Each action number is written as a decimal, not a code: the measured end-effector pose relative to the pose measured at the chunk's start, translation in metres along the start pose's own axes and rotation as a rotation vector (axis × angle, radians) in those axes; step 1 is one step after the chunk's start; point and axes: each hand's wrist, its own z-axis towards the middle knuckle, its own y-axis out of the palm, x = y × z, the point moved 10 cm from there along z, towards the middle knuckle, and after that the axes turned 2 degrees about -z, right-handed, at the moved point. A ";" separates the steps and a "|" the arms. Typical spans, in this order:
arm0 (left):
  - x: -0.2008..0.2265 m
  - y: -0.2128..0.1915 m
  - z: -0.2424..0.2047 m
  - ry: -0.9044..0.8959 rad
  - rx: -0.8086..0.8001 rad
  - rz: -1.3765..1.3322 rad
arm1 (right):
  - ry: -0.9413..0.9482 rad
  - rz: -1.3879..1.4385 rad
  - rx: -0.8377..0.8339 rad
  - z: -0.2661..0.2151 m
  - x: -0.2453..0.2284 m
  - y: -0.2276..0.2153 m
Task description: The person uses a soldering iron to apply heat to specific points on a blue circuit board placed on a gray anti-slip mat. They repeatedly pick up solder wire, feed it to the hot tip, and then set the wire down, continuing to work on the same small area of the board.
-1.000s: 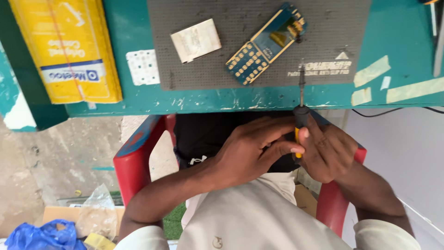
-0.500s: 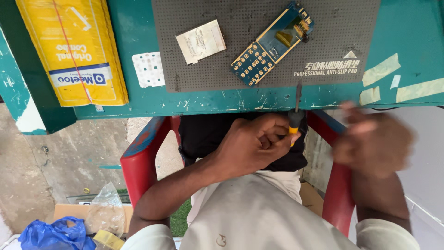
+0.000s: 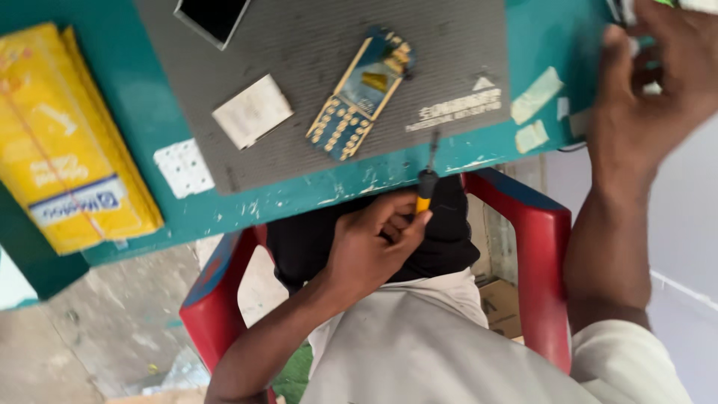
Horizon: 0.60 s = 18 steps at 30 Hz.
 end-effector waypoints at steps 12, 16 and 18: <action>0.004 -0.010 0.003 0.083 -0.034 0.035 | -0.028 -0.284 -0.097 0.022 0.013 0.010; 0.003 -0.011 0.003 0.092 -0.045 0.024 | -0.097 -0.270 -0.088 0.032 -0.017 0.008; 0.001 -0.011 0.004 0.093 -0.053 0.018 | -0.107 -0.203 -0.099 0.037 -0.035 0.012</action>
